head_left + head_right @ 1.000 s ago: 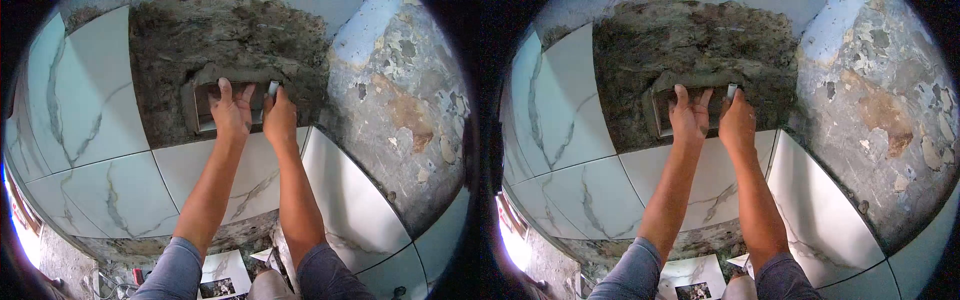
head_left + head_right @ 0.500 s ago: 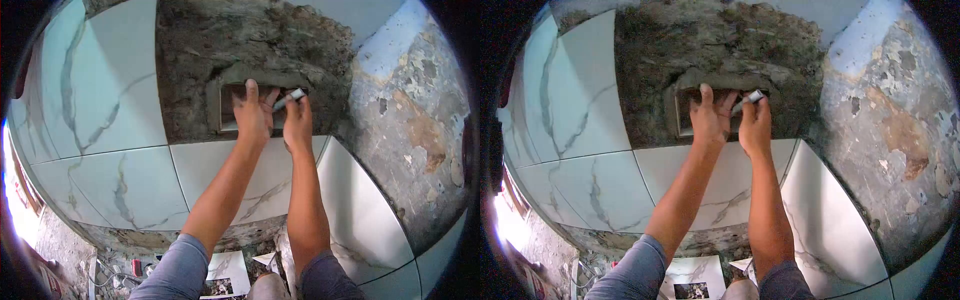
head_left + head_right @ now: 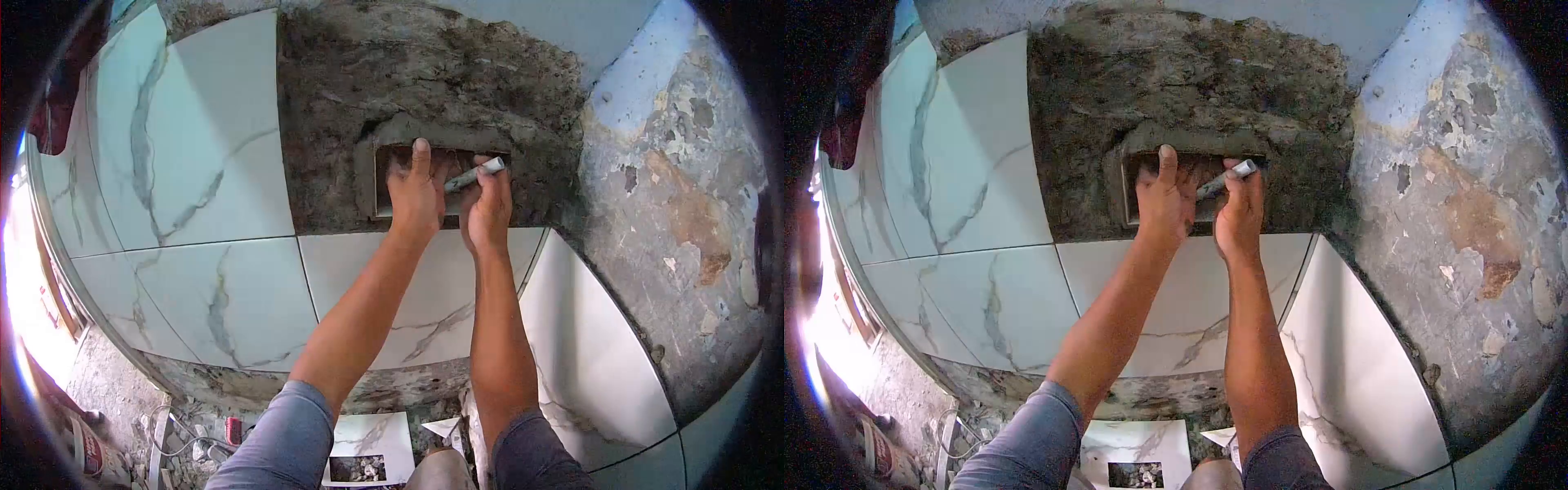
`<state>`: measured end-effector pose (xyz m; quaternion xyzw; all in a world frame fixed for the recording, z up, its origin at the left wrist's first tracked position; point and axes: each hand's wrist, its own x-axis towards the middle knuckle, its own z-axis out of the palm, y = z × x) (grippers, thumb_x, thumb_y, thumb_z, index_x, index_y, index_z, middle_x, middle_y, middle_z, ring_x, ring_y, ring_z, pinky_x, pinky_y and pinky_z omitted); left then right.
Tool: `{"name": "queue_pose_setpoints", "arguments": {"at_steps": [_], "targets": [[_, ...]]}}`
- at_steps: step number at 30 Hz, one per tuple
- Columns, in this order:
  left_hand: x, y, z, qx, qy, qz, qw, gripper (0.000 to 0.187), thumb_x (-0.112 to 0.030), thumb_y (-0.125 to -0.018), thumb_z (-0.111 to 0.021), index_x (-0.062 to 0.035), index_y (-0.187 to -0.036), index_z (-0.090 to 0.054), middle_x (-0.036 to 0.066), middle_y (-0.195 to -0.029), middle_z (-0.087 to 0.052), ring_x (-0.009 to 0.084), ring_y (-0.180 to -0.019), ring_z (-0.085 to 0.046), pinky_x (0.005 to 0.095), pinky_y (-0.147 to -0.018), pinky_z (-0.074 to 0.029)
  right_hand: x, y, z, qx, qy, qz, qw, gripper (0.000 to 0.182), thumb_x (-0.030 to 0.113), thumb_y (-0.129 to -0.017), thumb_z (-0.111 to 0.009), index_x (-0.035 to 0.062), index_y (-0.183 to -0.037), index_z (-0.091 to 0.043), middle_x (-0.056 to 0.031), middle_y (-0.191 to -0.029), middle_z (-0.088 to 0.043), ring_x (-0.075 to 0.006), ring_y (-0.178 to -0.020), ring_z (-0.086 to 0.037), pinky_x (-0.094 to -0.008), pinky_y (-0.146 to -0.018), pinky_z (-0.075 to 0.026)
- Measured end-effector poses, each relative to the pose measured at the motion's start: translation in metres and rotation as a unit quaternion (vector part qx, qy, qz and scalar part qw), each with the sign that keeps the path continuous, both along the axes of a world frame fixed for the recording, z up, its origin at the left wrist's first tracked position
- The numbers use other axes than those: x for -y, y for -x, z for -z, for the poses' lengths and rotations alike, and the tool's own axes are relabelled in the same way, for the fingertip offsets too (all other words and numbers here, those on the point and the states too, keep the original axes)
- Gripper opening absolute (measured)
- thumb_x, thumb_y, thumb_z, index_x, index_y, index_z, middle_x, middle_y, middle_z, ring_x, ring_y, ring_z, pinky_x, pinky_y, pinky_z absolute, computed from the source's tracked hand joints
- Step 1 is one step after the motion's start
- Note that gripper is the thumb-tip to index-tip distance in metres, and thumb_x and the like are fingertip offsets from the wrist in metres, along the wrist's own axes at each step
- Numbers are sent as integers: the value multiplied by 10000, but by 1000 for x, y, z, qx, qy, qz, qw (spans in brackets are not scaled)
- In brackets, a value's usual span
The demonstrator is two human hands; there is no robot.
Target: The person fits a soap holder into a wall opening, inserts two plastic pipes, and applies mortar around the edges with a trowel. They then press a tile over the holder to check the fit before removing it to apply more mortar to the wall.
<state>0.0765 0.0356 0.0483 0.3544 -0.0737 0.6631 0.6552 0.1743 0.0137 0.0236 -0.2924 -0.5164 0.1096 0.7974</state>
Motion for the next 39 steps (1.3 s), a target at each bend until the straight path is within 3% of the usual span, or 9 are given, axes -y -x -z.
{"name": "queue_pose_setpoints", "arguments": {"at_steps": [3, 6, 8, 12, 17, 25, 32, 34, 39], "targets": [[-2, 3, 0, -36, 24, -5, 999, 609, -265, -844, -675, -6, -1250, -302, 154, -1126, -503, 276, -1061, -544, 416, -896, -495, 4, 1, -2, 1, 17, -14, 1000, 277, 237, -906, -442, 59, -1102, -524, -36, -1065, -493, -155, -1017, -452, -289, -935, -317], [-9, 3, 4, -63, -33, -30, 997, 614, -313, -832, -687, 7, -1212, -327, 158, -1077, -517, 255, -955, -584, 353, -684, -550, -8, -4, 2, -7, -32, -93, 995, 288, 245, -912, -438, 66, -1126, -509, -41, -1088, -495, -165, -1028, -458, -308, -936, -329], [-21, -3, 5, -68, -5, -48, 996, 588, -341, -831, -685, 17, -1166, -360, 171, -1020, -539, 228, -824, -610, 289, -404, -471, -6, -5, 2, -9, -11, -75, 997, 281, 244, -914, -440, 71, -1124, -506, -44, -1094, -498, -170, -1031, -463, -317, -930, -340], [1, -4, -5, 5, 23, -87, 996, 519, -318, -849, -669, 8, -1139, -389, 169, -978, -560, 216, -771, -613, 284, -382, -441, -6, -7, 1, -15, -9, -77, 997, 319, 273, -915, -440, 37, -1109, -532, -72, -1052, -523, -185, -1008, -459, -329, -934, -320], [-1, -1, -3, 8, -41, -12, 999, 387, -215, -897, -609, 1, -1139, -398, 164, -1068, -540, 255, -947, -588, 412, -816, -508, -9, -7, 1, -22, -14, -67, 997, 363, 322, -913, -442, 33, -1113, -531, -80, -1049, -517, -198, -1006, -457, -338, -930, -317], [-1, -4, -1, 28, -35, -26, 999, 404, -204, -881, -630, 16, -1142, -413, 160, -1059, -558, 289, -994, -585, 420, -917, -486, 4, -6, -3, 7, -8, -37, 999, 340, 318, -907, -449, 32, -1067, -542, -80, -1013, -529, -180, -957, -466, -318, -873, -345], [-7, -4, -2, 11, -31, -3, 999, 346, -181, -890, -610, 38, -1117, -466, 168, -1089, -567, 286, -1003, -590, 456, -935, -493, 50, 1, -13, 77, 60, 131, 986, 250, 220, -898, -545, 3, -1017, -584, -45, -834, -578, -145, -757, -517, -295, -699, -416], [-5, 0, -2, -34, 16, -15, 999, 391, -204, -883, -621, 59, -1122, -458, 167, -1083, -569, 300, -1005, -589, 459, -944, -488, 51, -2, -14, 195, 117, 296, 928, 321, 227, -894, -567, -42, -1070, -570, -188, -832, -613, -322, -752, -593, -400, -705, -455], [-11, -3, -1, -24, -29, -27, 999, 457, -268, -882, -607, 74, -1139, -446, 190, -1130, -550, 309, -1040, -574, 457, -949, -484, 49, 7, -23, 238, 170, 390, 873, 316, 188, -865, -578, -34, -1091, -567, -243, -911, -616, -378, -890, -610, -463, -769, -472]]}}
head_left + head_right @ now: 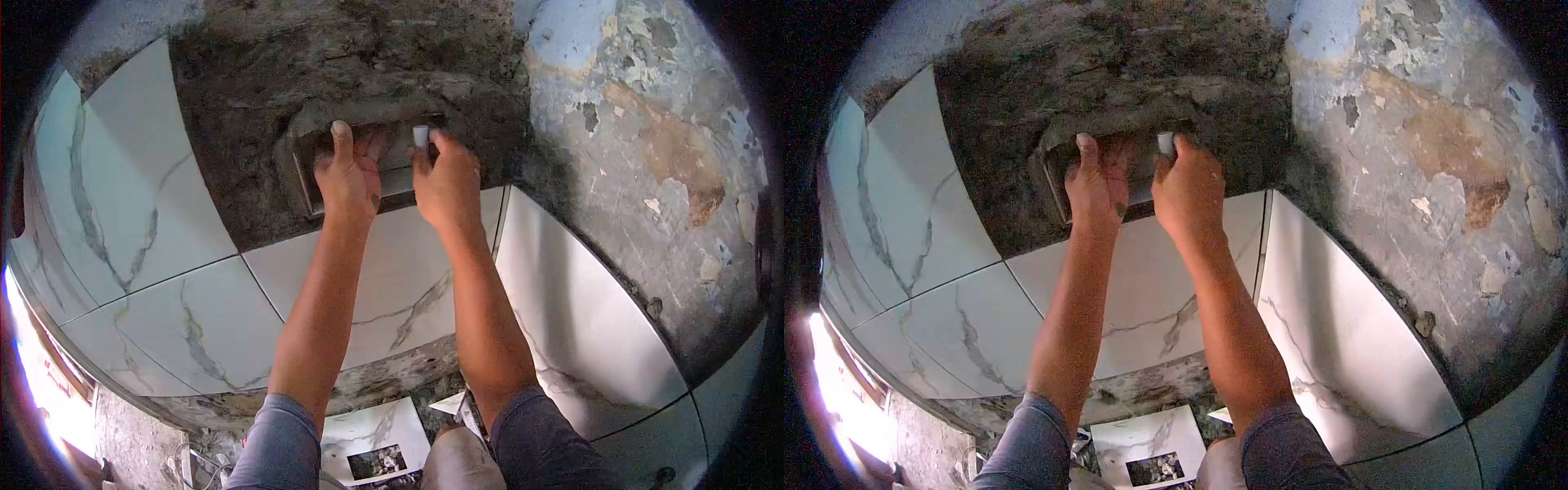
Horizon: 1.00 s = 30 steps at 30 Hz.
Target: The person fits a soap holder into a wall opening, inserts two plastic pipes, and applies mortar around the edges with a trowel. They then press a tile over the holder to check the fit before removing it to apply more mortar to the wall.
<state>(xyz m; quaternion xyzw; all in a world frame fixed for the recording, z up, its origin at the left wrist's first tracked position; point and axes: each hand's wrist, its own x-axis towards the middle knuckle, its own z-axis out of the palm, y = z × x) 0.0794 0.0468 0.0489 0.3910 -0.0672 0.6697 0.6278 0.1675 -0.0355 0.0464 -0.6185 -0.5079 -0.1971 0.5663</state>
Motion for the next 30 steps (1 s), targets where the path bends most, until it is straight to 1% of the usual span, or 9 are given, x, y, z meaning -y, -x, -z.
{"name": "queue_pose_setpoints", "arguments": {"at_steps": [4, 9, 11, 13, 15, 17, 19, 21, 30], "targets": [[-5, -5, 2, 26, -59, 1, 998, 461, -301, -892, -583, 73, -1133, -460, 202, -1119, -562, 310, -1044, -573, 440, -947, -484, 0, -1, 1, -39, 78, -1, 996, 306, 200, -861, -588, -20, -1073, -575, -238, -925, -618, -376, -907, -611, -456, -781, -479], [-2, -3, 2, 23, -35, 1, 999, 461, -291, -900, -573, 70, -1155, -447, 198, -1113, -563, 318, -1050, -568, 452, -963, -468, 16, -8, 4, -106, -97, -71, 987, 291, 208, -891, -559, -5, -1089, -547, -203, -847, -605, -364, -807, -610, -459, -734, -476], [-2, -4, 3, 20, -43, 9, 999, 462, -291, -901, -571, 67, -1164, -443, 197, -1111, -565, 317, -1056, -566, 453, -962, -468, 7, -11, 13, -75, -116, -88, 986, 293, 191, -902, -540, 4, -1126, -510, -190, -820, -594, -354, -771, -596, -442, -725, -470], [-5, -5, 2, 27, -46, 5, 999, 461, -293, -899, -575, 53, -1172, -441, 198, -1109, -573, 311, -1041, -582, 423, -906, -504, 2, -4, 19, 92, -177, -32, 979, 313, 173, -899, -535, 2, -1156, -481, -178, -845, -604, -344, -781, -594, -431, -733, -469], [-3, -5, 3, 18, -29, -10, 999, 460, -294, -898, -578, 50, -1172, -443, 197, -1109, -577, 307, -1023, -593, 405, -867, -520, 5, -1, 18, 115, -162, 2, 980, 309, 160, -894, -530, 3, -1153, -467, -181, -915, -606, -347, -804, -593, -437, -744, -466], [-2, -3, 3, 9, -12, -24, 1000, 460, -295, -897, -582, 47, -1172, -446, 196, -1109, -581, 303, -1005, -604, 386, -828, -535, 10, 1, 14, 76, 3, 1, 997, 412, 182, -919, -502, 8, -1277, -394, -206, -1113, -578, -351, -960, -591, -437, -812, -477], [-7, 1, 3, -2, -6, 28, 1000, 523, -217, -867, -637, 36, -1242, -372, 167, -1178, -516, 313, -1081, -550, 493, -956, -473, 1, -3, 22, 104, -41, 19, 994, 407, 164, -915, -496, 1, -1273, -389, -209, -1118, -571, -359, -973, -583, -441, -815, -475], [-6, 0, 4, 3, -17, 25, 1000, 530, -228, -864, -641, 39, -1236, -373, 166, -1174, -517, 311, -1073, -553, 497, -956, -472, -4, -8, 24, 156, -140, 57, 976, 348, 157, -875, -541, 2, -1177, -464, -176, -950, -623, -351, -825, -600, -459, -711, -475], [-3, -2, 2, 18, -32, -7, 999, 569, -282, -847, -658, 74, -1193, -380, 173, -1168, -521, 304, -1051, -565, 475, -969, -465, 12, -27, 28, 86, -108, 89, 986, 419, 177, -860, -567, -5, -1216, -440, -187, -1019, -600, -365, -842, -581, -464, -733, -467]]}}
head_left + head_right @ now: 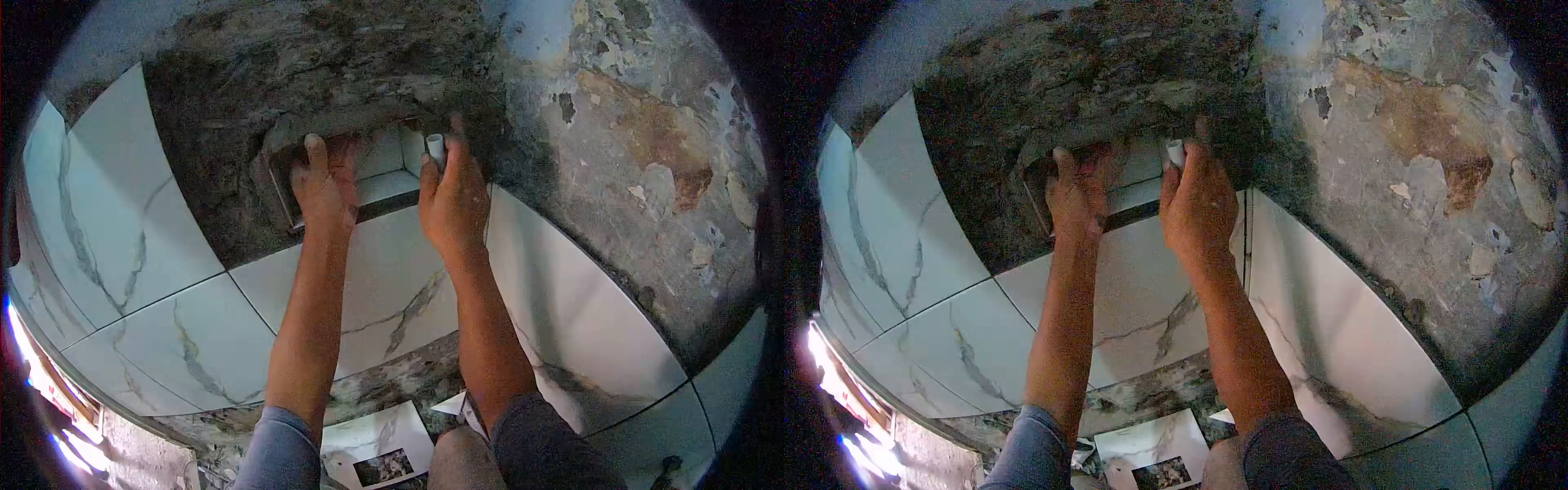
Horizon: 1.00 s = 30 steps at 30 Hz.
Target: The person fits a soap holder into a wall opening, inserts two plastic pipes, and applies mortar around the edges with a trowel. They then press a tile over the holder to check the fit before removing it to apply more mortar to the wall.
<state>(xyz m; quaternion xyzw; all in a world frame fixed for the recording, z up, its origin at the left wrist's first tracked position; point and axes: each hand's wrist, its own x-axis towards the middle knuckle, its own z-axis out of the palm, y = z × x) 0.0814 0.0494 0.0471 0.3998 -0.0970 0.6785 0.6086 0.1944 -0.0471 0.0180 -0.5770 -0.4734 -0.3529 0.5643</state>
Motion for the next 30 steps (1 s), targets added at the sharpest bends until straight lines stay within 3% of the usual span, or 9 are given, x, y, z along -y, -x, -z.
{"name": "queue_pose_setpoints", "arguments": {"at_steps": [5, 9, 17, 19, 20, 22, 23, 25, 30], "targets": [[7, 0, -1, -17, 30, -1, 999, 498, -259, -853, -654, 47, -1172, -425, 173, -1113, -559, 295, -1032, -579, 464, -953, -479, -1, 9, -3, 58, 40, -59, 996, 385, 146, -885, -542, 25, -1229, -419, -209, -1080, -580, -374, -950, -571, -471, -782, -468], [-4, -2, 2, -8, -38, -17, 999, 554, -291, -901, -570, 45, -1277, -341, 208, -1223, -498, 350, -1102, -541, 455, -933, -500, -8, 8, -6, 69, 72, -41, 994, 473, 135, -878, -544, 39, -1307, -370, -193, -1162, -568, -366, -951, -570, -471, -798, -464], [-6, 0, 3, -31, 47, -7, 998, 572, -283, -849, -655, 53, -1224, -383, 180, -1182, -519, 292, -1065, -563, 465, -969, -470, -5, 13, -8, 46, 81, -30, 995, 514, 155, -897, -519, 50, -1360, -323, -189, -1072, -588, -359, -931, -576, -462, -782, -467], [-7, -4, 3, -45, 22, -65, 997, 478, -385, -894, -576, 16, -1141, -493, 170, -968, -642, 147, -639, -610, 253, -456, -475, -4, 12, -8, 38, 92, -41, 994, 514, 161, -901, -514, 55, -1365, -318, -188, -1047, -591, -360, -924, -577, -461, -779, -468], [-7, -9, 3, -44, 22, -66, 997, 478, -385, -894, -576, 16, -1141, -493, 170, -968, -642, 147, -639, -610, 253, -456, -475, -7, 9, -7, 46, 79, -45, 995, 515, 168, -903, -515, 59, -1366, -319, -187, -1048, -592, -361, -915, -577, -461, -779, -468], [7, -18, -4, 60, 60, -85, 993, 476, -428, -878, -590, 4, -1072, -544, 148, -839, -671, 76, -465, -513, 233, -319, -301, -6, 9, -7, 53, 67, -49, 995, 516, 175, -904, -516, 63, -1368, -320, -186, -1048, -593, -361, -906, -577, -461, -779, -468], [5, -13, -3, 61, 61, -87, 993, 476, -428, -878, -590, 4, -1072, -544, 148, -839, -671, 76, -465, -513, 233, -319, -301, -5, 10, -7, 51, 72, -46, 995, 517, 179, -905, -520, 64, -1369, -322, -189, -1054, -591, -363, -911, -576, -460, -778, -468], [-4, 1, 2, -27, 81, 16, 996, 617, -246, -843, -664, 9, -1283, -313, 177, -1161, -516, 310, -1105, -530, 472, -968, -474, 0, 14, -10, 49, 78, -48, 995, 519, 182, -905, -523, 65, -1369, -324, -193, -1061, -589, -364, -916, -576, -459, -776, -468], [-3, -6, 2, 27, 30, 27, 999, 640, -249, -834, -676, 14, -1281, -302, 179, -1166, -501, 310, -1083, -544, 466, -957, -483, -5, 9, -9, 43, 110, -39, 992, 557, 219, -905, -512, 33, -1379, -288, -163, -1078, -616, -367, -955, -587, -460, -823, -477]]}}
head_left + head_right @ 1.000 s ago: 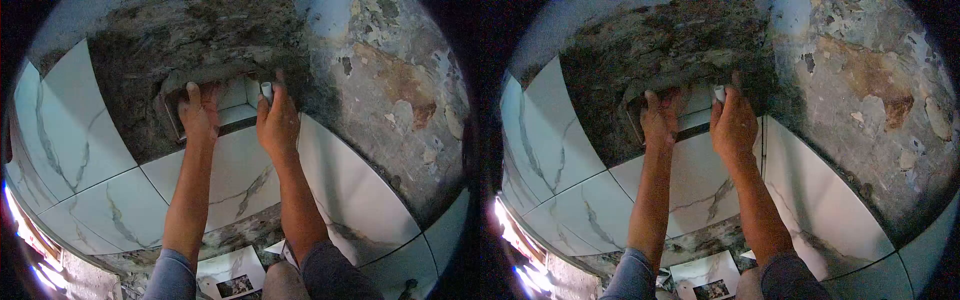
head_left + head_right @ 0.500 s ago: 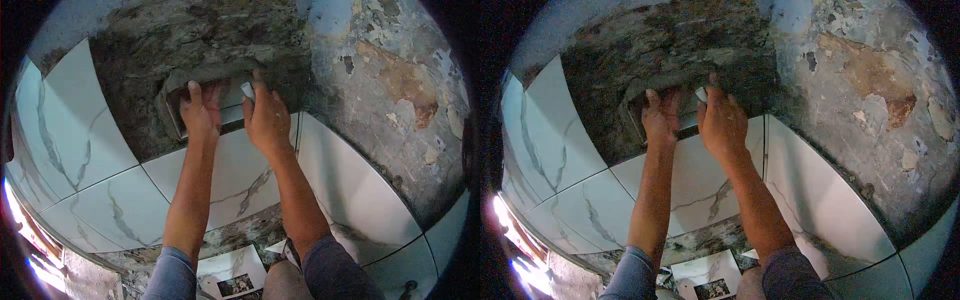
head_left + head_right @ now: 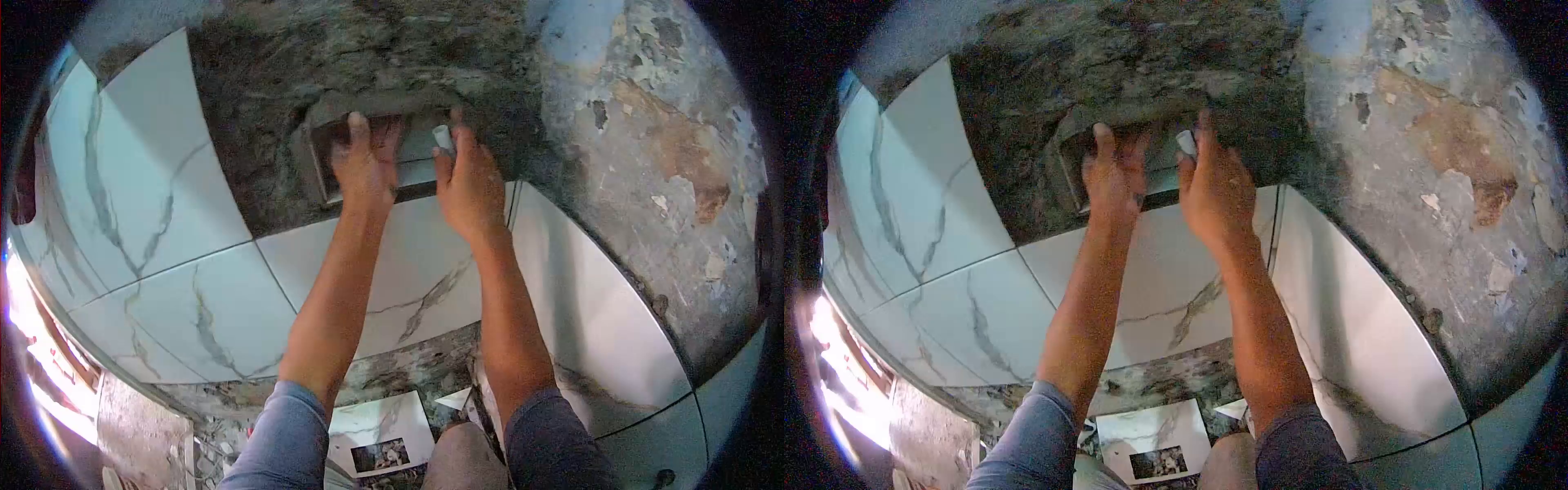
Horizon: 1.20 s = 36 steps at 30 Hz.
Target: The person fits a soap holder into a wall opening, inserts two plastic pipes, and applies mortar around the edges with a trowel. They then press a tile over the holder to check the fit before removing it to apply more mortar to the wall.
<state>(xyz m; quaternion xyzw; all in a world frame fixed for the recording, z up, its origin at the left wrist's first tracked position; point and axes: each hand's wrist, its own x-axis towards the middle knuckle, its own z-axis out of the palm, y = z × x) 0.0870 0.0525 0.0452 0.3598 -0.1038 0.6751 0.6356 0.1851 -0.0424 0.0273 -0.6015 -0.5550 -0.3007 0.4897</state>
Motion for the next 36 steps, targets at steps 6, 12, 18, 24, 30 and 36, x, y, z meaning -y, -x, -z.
{"name": "queue_pose_setpoints", "arguments": {"at_steps": [6, 12, 18, 24, 30, 36], "targets": [[-1, 6, 0, -41, 1, -8, 999, 660, -260, -826, -686, 7, -1289, -299, 191, -1198, -475, 320, -1094, -535, 477, -978, -462, 2, 8, 1, -142, -178, -171, 959, 398, 189, -874, -596, 23, -1219, -487, -189, -1005, -607, -363, -824, -601, -439, -783, -483], [-2, 2, 1, -16, 21, 5, 1000, 671, -257, -836, -673, -16, -1313, -267, 182, -1210, -469, 297, -1083, -545, 465, -962, -484, -22, 7, 1, -200, -166, -144, 955, 254, 155, -852, -625, -16, -1028, -560, -189, -893, -608, -364, -864, -604, -437, -785, -471], [-6, 0, 2, 24, -31, 30, 999, 593, -215, -858, -650, -28, -1295, -296, 153, -1233, -471, 297, -1083, -545, 480, -975, -470, -30, 11, -4, -97, -114, -30, 988, 295, 138, -863, -580, -37, -1099, -551, -233, -995, -613, -390, -925, -596, -453, -806, -466], [1, -1, 0, 34, -23, 30, 999, 518, -204, -873, -634, -28, -1265, -346, 146, -1236, -479, 302, -1085, -544, 480, -994, -443, -27, 17, -13, -104, -34, 17, 994, 357, 155, -869, -552, -42, -1165, -530, -244, -946, -628, -406, -859, -616, -464, -752, -489], [5, 1, -2, 20, -10, 10, 1000, 494, -198, -878, -627, -30, -1261, -364, 120, -1218, -498, 287, -1095, -539, 481, -1005, -429, -26, 15, -17, -101, -5, 1, 995, 356, 168, -877, -527, -40, -1166, -516, -259, -910, -627, -407, -830, -622, -479, -740, -489], [4, 2, -2, 15, 2, 28, 1000, 482, -183, -882, -621, -37, -1263, -364, 120, -1190, -512, 266, -1076, -547, 474, -999, -433, -25, 16, -20, -133, 28, 9, 991, 371, 188, -886, -515, -48, -1174, -514, -269, -894, -625, -401, -834, -622, -476, -738, -489]]}}
